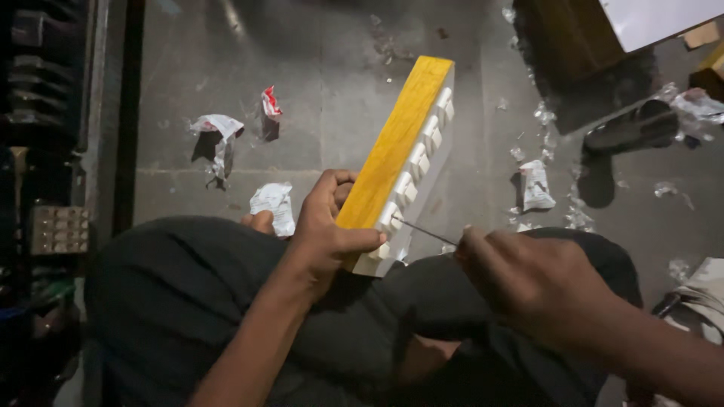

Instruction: The person sits on the floor and uses a screwdriver to tighten screws on white electrical sockets mounted on a yellow and white board. The person repeatedly adjusts the board and continues screwing each socket in sequence.

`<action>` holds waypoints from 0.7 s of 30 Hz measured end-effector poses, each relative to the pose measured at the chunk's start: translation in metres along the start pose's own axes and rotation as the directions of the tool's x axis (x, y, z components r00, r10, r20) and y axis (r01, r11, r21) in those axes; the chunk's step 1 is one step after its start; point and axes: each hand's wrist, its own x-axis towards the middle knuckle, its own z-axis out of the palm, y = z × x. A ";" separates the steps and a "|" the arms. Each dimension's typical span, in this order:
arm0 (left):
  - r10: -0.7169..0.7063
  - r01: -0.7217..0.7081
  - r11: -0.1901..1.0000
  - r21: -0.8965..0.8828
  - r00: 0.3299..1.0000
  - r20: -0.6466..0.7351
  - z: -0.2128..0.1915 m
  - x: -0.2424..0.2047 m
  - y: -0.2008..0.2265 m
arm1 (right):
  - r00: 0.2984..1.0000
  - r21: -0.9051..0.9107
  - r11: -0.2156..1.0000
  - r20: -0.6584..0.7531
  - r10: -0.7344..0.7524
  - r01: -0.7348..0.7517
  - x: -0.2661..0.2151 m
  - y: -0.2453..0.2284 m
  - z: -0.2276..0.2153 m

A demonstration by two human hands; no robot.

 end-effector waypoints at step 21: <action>0.056 -0.029 0.955 0.295 0.995 -0.086 -0.004 0.002 0.007 | 0.911 0.781 0.501 0.205 0.358 -0.373 0.016 -0.004 0.009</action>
